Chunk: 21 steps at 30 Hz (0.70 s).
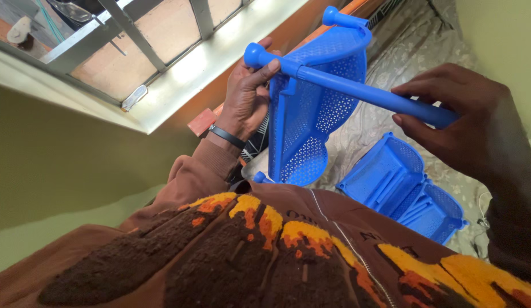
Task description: The person assembles a blue plastic stool by inserting four leg rods into the seat base. They repeatedly insert and remove the legs to check fit, then place the assembled stool on the floor next to other identical stools.
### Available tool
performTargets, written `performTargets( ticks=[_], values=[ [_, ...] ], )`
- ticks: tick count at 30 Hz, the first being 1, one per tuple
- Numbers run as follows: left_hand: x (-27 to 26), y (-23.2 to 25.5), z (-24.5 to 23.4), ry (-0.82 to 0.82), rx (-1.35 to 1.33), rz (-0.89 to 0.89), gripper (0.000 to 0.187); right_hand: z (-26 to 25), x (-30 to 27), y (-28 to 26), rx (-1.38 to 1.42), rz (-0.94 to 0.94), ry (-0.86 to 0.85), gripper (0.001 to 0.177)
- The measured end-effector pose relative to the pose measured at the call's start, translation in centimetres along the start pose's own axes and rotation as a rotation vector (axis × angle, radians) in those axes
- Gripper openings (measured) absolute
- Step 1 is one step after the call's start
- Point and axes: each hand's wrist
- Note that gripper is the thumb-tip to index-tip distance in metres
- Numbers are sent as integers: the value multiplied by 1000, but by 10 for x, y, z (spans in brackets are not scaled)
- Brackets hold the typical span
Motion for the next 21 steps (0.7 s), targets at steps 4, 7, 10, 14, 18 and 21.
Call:
performTargets(
  ticks=[4, 7, 10, 14, 18, 21],
  values=[
    [0, -1, 3, -9, 8, 1, 67, -1, -1, 1, 6, -27, 15, 37],
    [1, -2, 5, -12, 17, 1, 66, -1, -3, 2, 44, 15, 23, 39],
    [1, -2, 6, -5, 26, 0, 67, 1, -7, 3, 139, 100, 45, 40],
    [1, -1, 7, 1, 54, 0, 68, 5, -9, 4, 206, 267, 7, 31],
    [3, -1, 7, 5, 89, 14, 69, 2, -7, 4, 242, -1, 75, 39],
    [3, 0, 6, 5, 84, 9, 69, -5, -6, 2, 194, -158, 138, 36]
  ],
)
Point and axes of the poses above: each hand's wrist, its own x-axis towards the middle knuckle, its own z-axis out of the palm, y = z × x, and after that the axes turned 4 degrees about -y, right-handed
